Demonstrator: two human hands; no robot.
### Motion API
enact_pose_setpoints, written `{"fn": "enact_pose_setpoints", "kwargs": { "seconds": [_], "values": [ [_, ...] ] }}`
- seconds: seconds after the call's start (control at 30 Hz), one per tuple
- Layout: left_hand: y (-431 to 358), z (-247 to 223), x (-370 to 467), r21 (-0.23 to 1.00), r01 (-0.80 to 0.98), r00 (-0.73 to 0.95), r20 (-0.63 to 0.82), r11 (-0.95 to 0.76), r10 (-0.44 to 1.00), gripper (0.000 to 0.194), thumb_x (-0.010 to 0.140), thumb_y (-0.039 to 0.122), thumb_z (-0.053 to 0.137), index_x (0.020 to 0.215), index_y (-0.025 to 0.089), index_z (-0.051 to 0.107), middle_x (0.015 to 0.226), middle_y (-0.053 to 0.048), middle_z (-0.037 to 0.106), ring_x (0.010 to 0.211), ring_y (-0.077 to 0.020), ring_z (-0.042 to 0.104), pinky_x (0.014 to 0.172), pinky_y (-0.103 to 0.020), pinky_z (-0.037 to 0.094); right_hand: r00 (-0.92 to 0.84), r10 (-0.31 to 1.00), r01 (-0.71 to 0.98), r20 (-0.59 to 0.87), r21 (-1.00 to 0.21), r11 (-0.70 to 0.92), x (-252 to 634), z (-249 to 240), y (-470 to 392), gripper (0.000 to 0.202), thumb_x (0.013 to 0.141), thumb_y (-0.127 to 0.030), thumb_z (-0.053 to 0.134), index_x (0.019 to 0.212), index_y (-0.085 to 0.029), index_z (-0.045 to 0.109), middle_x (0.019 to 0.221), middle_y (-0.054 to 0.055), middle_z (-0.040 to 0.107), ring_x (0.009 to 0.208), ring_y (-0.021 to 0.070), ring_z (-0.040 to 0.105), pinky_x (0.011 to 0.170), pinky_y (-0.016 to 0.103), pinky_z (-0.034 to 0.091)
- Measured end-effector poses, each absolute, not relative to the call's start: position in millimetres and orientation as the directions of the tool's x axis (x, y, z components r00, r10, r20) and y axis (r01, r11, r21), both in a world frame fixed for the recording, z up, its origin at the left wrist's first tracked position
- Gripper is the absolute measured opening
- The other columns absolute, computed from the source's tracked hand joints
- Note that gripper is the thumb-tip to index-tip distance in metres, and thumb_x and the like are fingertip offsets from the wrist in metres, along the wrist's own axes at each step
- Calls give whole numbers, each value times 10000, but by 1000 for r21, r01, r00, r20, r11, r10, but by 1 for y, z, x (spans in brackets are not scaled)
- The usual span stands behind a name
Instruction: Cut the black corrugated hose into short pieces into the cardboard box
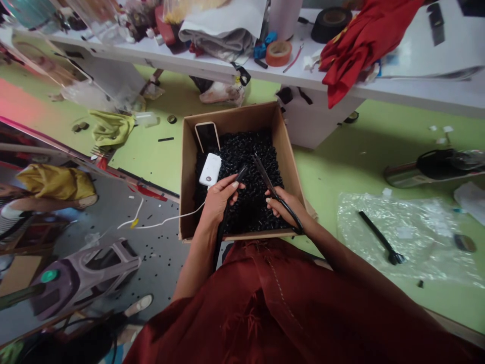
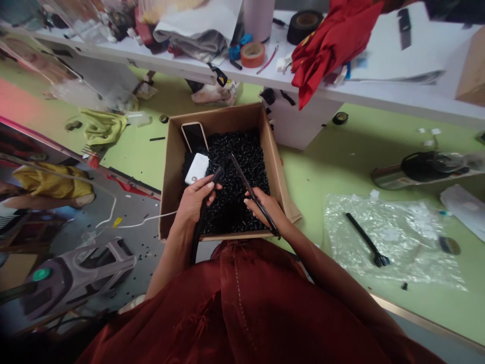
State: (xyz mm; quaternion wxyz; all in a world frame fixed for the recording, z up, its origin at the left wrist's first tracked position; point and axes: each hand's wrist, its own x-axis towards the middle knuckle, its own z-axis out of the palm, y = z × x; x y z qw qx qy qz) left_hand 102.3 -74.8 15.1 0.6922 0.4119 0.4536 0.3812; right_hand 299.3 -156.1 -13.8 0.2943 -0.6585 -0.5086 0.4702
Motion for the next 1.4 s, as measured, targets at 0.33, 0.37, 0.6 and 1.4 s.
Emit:
{"fn": "enact_pose_setpoints", "kwargs": {
  "seconds": [0.33, 0.37, 0.6, 1.4],
  "values": [
    [-74, 12, 103, 923, -107, 213, -343, 371, 915, 364, 750, 298, 658, 1068, 123, 632, 780, -20, 659, 468, -30, 450, 409, -179, 286, -3, 959, 383, -283, -887, -260, 304, -30, -155, 357, 879, -418, 505, 1185, -234, 503, 892, 27, 654, 743, 162, 652, 693, 299, 529],
    [-73, 12, 103, 917, -127, 211, -347, 377, 914, 356, 747, 303, 663, 1052, 123, 627, 773, -17, 655, 463, -30, 449, 405, -179, 279, 5, 959, 383, -284, -885, -264, 305, -32, -155, 364, 872, -426, 516, 1182, -236, 502, 911, 31, 651, 762, 169, 651, 702, 307, 531],
    [-76, 20, 117, 858, -237, 283, -387, 455, 878, 301, 734, 297, 677, 970, 127, 596, 748, -11, 647, 442, -29, 445, 390, -177, 274, -14, 957, 198, -291, -938, -283, 303, -30, -150, 355, 802, -460, 612, 1071, -252, 510, 903, 15, 639, 768, 178, 644, 698, 328, 543],
    [-178, 51, 69, 855, 94, 494, -485, 510, 722, 482, 779, 412, 635, 1179, 151, 573, 700, 19, 570, 561, -72, 512, 550, -209, 416, -67, 976, -326, -207, -920, -218, 267, 48, -122, 388, 655, -253, 771, 980, -231, 560, 777, -29, 676, 530, 81, 563, 508, 206, 488]
  ]
}}
